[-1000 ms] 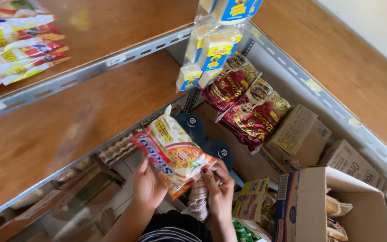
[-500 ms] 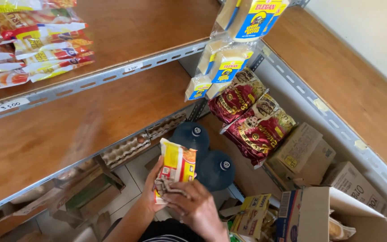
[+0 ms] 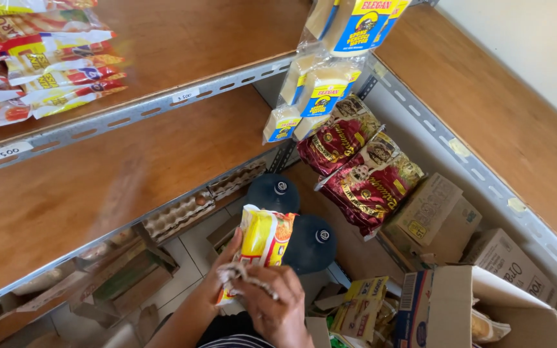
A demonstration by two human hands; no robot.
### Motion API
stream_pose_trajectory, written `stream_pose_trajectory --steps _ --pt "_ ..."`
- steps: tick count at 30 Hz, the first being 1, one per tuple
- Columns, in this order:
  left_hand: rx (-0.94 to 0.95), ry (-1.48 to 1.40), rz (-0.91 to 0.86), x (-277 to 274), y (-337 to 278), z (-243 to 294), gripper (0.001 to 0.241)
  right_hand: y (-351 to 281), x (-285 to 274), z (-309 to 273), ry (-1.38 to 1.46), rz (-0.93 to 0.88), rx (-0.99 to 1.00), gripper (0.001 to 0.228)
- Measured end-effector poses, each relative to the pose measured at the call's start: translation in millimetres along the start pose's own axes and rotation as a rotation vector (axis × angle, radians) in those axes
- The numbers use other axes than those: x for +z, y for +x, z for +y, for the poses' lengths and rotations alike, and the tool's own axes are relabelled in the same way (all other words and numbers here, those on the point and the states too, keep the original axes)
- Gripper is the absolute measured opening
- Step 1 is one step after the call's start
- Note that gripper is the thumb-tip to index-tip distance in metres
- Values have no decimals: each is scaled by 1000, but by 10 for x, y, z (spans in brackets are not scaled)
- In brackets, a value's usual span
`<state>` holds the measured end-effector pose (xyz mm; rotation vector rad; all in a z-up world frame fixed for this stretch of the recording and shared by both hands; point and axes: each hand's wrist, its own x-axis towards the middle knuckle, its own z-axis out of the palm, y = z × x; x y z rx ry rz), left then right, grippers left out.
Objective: Stocking and organizing instant noodle packets on grocery store shelves.
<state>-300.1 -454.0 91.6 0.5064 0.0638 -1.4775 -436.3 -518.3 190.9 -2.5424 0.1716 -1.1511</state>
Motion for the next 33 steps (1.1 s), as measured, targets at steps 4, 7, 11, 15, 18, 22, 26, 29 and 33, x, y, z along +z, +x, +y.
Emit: stream_pose_trajectory --steps 4,7,11,15,18,22,26,29,33 --pt "42 169 -62 -2 10 -29 74 -335 225 594 31 188 -11 20" --pt "61 209 -165 -34 93 -129 69 -202 65 879 40 253 312 24" --pt "6 89 -251 -121 165 -217 72 -58 -32 600 -105 255 328 29" --pt "130 -135 -246 89 156 -32 73 5 -27 90 -126 95 125 30" --pt "246 -188 -235 96 141 49 72 -140 97 227 -64 75 122 30" --pt "307 -108 -208 116 127 18 72 -107 53 587 71 157 398 26" --pt "342 -92 -243 -3 147 24 72 -36 78 348 79 142 533 31" --pt "457 -121 -405 473 30 214 78 -179 203 206 48 136 417 33" --pt "505 -202 -499 660 -70 286 89 -325 288 377 66 180 250 32"
